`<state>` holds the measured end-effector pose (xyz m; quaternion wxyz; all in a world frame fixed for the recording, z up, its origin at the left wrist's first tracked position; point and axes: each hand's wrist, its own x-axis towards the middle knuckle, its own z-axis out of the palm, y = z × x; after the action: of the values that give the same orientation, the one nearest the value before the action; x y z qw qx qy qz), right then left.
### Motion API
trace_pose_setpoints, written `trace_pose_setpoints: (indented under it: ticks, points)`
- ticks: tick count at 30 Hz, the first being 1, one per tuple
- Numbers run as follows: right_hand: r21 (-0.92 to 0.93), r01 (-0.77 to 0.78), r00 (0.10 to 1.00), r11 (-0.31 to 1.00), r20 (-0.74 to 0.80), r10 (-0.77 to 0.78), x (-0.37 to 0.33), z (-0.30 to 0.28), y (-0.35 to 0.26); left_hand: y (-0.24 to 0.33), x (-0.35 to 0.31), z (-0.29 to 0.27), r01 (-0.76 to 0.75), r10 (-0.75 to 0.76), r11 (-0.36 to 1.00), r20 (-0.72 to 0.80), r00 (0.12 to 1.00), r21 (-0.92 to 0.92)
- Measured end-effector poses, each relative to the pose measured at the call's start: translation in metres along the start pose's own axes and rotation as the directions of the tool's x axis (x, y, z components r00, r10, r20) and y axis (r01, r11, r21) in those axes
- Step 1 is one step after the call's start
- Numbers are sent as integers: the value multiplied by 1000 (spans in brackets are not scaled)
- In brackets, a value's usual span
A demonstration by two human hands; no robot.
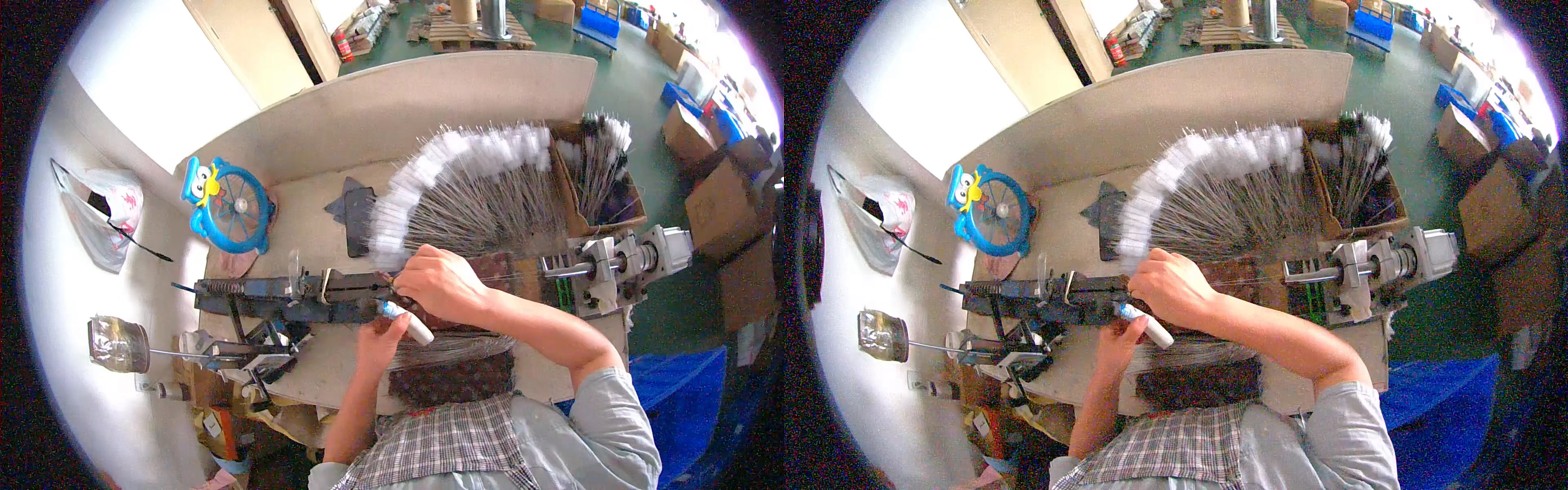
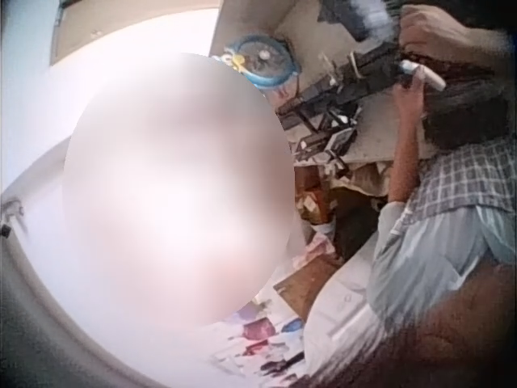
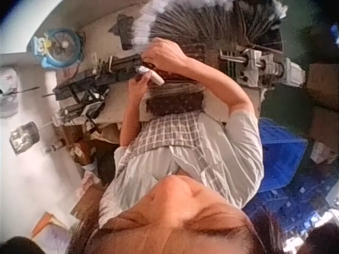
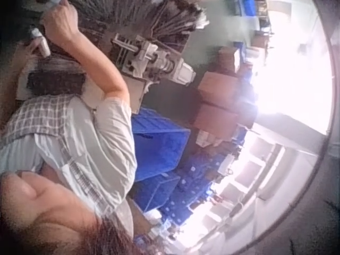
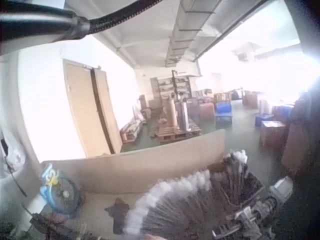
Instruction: Manually assembling wire brushes using a specialized machine and metal rods.
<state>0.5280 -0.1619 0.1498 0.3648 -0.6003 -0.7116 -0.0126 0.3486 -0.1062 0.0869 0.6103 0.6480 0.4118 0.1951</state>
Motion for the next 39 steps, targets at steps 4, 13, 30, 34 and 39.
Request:
trace_pose_setpoints:
  ticks: [4,13,30,34,39]
  points:
    - [-10,28,991,1000,-133,-29,-29,-25,-5,7,-4,23,74,-70,873,26,997,-481]
    - [22,-174,983,984,68,172,-58,42,16,5,-1,21,38,-33,982,-29,999,186]
    - [28,-79,935,996,348,64,-60,31,14,-69,-40,-139,-45,-492,502,-328,806,-864]
    - [12,-45,937,999,347,38,-53,16,7,-86,-34,-145,-51,-484,473,-308,819,-879]
    - [62,-251,890,966,408,205,-52,-14,-9,-83,-28,-136,-104,-532,386,-314,786,-916]
